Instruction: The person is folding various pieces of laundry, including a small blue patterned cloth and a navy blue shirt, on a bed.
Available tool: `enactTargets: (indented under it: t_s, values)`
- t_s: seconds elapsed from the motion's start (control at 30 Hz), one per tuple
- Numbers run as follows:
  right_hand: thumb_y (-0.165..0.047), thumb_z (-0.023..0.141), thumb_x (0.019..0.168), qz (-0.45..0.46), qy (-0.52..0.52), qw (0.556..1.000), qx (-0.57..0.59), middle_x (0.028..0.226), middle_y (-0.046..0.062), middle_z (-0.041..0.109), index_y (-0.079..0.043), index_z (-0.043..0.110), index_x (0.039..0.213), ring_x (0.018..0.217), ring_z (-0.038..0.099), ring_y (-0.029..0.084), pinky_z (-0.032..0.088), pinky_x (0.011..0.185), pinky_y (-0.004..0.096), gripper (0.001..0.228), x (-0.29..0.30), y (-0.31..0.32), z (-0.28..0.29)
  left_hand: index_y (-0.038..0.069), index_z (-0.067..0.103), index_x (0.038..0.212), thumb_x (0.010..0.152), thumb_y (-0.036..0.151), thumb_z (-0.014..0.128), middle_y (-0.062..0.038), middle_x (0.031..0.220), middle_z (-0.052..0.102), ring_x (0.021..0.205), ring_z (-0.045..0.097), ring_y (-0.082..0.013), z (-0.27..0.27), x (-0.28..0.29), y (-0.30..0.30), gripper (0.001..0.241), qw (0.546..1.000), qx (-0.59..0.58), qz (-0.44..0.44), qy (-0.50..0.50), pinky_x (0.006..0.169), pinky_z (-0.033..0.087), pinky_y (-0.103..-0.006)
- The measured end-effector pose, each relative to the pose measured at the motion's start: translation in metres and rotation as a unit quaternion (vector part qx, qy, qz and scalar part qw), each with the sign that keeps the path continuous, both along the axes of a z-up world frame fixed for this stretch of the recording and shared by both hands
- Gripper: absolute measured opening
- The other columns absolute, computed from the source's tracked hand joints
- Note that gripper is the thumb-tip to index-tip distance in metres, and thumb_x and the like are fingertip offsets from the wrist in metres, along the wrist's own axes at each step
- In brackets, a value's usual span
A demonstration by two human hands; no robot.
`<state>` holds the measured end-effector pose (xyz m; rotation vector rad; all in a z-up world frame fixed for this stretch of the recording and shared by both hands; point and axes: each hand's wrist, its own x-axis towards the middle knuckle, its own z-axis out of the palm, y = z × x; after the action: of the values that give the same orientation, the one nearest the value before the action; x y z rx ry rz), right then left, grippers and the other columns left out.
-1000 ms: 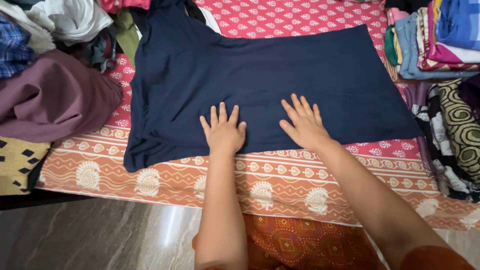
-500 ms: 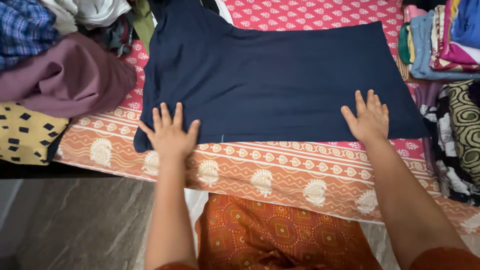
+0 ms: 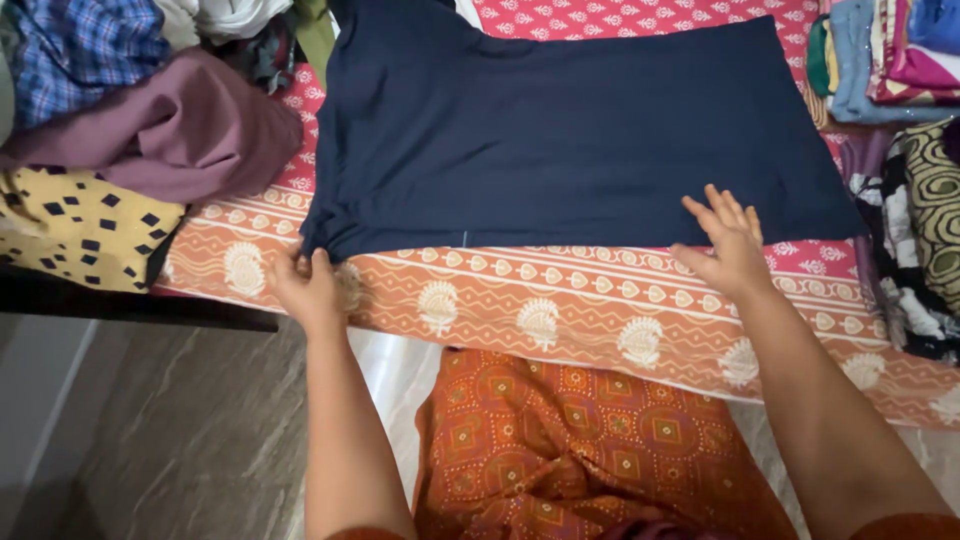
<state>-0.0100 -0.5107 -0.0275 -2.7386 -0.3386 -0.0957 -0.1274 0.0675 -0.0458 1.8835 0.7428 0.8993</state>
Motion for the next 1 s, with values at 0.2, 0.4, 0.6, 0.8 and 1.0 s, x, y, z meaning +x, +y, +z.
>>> enactTargets:
  t_s: [0.2, 0.4, 0.6, 0.8, 1.0]
  values:
    - [-0.045, 0.071, 0.078, 0.028, 0.035, 0.999, 0.01, 0.168, 0.016, 0.029, -0.021, 0.046, 0.155, 0.157, 0.02, 0.034, 0.009, 0.125, 0.052, 0.085, -0.01, 0.002, 0.002, 0.008, 0.049, 0.113, 0.092, -0.008, 0.06, -0.007, 0.096, 0.06, 0.073, 0.058, -0.0147, 0.01, 0.015, 0.04, 0.029, 0.927, -0.345, -0.12, -0.088, 0.063, 0.047, -0.0275]
    - [-0.056, 0.059, 0.086, 0.027, 0.062, 0.995, -0.069, 0.171, 0.015, 0.016, -0.024, 0.031, 0.162, 0.158, 0.01, 0.032, 0.004, 0.124, 0.052, 0.086, 0.0, 0.004, -0.007, 0.008, 0.048, 0.122, 0.079, -0.015, 0.058, -0.004, 0.105, 0.058, 0.088, 0.06, -0.0126, -0.035, 0.017, 0.069, 0.05, 0.964, -0.216, -0.111, -0.109, 0.073, 0.051, -0.0255]
    - [-0.062, 0.053, 0.09, 0.019, 0.058, 0.994, -0.089, 0.17, 0.015, 0.016, -0.024, 0.029, 0.162, 0.157, 0.01, 0.032, 0.005, 0.123, 0.051, 0.085, -0.001, 0.004, -0.01, 0.005, 0.062, 0.125, 0.083, 0.002, 0.069, -0.01, 0.108, 0.062, 0.091, 0.062, -0.0214, 0.003, 0.021, 0.043, 0.042, 0.996, -0.074, -0.047, -0.019, 0.076, 0.052, -0.0325]
    - [-0.063, 0.052, 0.09, 0.014, 0.045, 0.996, -0.077, 0.17, 0.014, 0.018, -0.024, 0.032, 0.161, 0.157, 0.012, 0.031, 0.006, 0.124, 0.05, 0.083, -0.007, 0.006, -0.007, 0.01, 0.078, 0.108, 0.088, 0.022, 0.075, -0.02, 0.109, 0.074, 0.101, 0.068, -0.0366, 0.026, 0.039, 0.045, 0.023, 0.968, 0.125, -0.025, 0.218, 0.094, 0.053, -0.0468]
    - [-0.062, 0.052, 0.091, 0.018, 0.034, 0.996, -0.078, 0.169, 0.015, 0.019, -0.022, 0.032, 0.16, 0.156, 0.013, 0.032, 0.007, 0.122, 0.051, 0.083, -0.004, 0.003, -0.015, 0.017, 0.08, 0.091, 0.076, 0.018, 0.074, -0.017, 0.104, 0.069, 0.101, 0.061, -0.0417, 0.058, 0.051, 0.017, 0.017, 0.925, 0.218, 0.136, 0.279, 0.083, 0.049, -0.0531]
